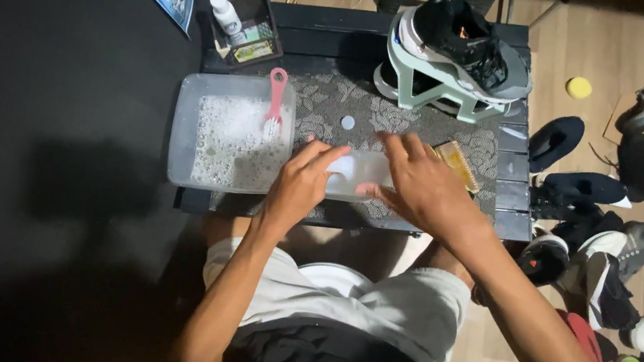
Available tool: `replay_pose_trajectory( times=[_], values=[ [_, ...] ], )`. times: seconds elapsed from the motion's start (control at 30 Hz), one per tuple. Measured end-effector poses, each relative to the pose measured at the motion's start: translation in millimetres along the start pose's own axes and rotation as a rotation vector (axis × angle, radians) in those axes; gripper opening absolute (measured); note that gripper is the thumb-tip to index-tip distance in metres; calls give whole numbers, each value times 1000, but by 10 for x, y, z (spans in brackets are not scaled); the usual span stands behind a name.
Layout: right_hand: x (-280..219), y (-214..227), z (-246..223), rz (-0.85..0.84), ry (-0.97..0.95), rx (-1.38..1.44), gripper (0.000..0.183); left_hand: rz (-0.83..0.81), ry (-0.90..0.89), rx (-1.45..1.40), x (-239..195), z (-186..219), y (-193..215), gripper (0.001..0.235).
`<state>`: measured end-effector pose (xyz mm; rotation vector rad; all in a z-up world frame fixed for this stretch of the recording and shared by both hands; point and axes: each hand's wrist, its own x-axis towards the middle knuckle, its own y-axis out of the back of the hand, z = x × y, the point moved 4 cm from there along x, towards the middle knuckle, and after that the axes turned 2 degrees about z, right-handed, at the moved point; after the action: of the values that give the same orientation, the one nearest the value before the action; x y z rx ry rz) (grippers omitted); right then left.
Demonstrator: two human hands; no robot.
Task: The person prepares a cleaning solution by mixing liquid from a bottle into a container of soapy water. They then place a sneaker on the table and proceed to untie and remove the shoelaces by hand.
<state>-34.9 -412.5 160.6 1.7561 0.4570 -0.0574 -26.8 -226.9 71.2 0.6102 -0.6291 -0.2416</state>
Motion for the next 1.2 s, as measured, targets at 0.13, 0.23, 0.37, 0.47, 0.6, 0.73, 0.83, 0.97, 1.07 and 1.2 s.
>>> replay_pose_trajectory(
  times=[0.13, 0.23, 0.37, 0.47, 0.6, 0.73, 0.83, 0.97, 1.07, 1.2],
  values=[
    [-34, -87, -10, 58, 197, 63, 38, 10, -33, -1, 2, -64, -35, 37],
    [-105, 66, -123, 26, 341, -38, 68, 12, -10, -15, -10, -61, -32, 31],
    [95, -222, 64, 12, 181, -132, 60, 29, -12, -14, -8, -37, -29, 30],
    [2, 19, -103, -39, 294, -95, 72, 31, -16, -18, -11, -43, -39, 32],
    [-56, 111, -150, 71, 128, -112, 62, 55, -12, 22, -32, 1, -33, 28],
    [16, 52, -69, -29, 116, 5, 45, 49, -7, -20, -17, 10, -28, 30],
    [-56, 160, -94, -159, 86, 40, 78, 55, -11, 16, -34, -19, -36, 27],
    [-19, 199, -66, -11, 112, 29, 85, 54, -13, 5, -37, -21, -56, 33],
    [6, 189, 148, 75, 82, -4, 78, 36, 6, -4, -46, 15, -22, 39],
    [-42, 304, 23, 29, 129, 74, 80, 58, 7, 28, -62, -8, -51, 41]
  ],
)
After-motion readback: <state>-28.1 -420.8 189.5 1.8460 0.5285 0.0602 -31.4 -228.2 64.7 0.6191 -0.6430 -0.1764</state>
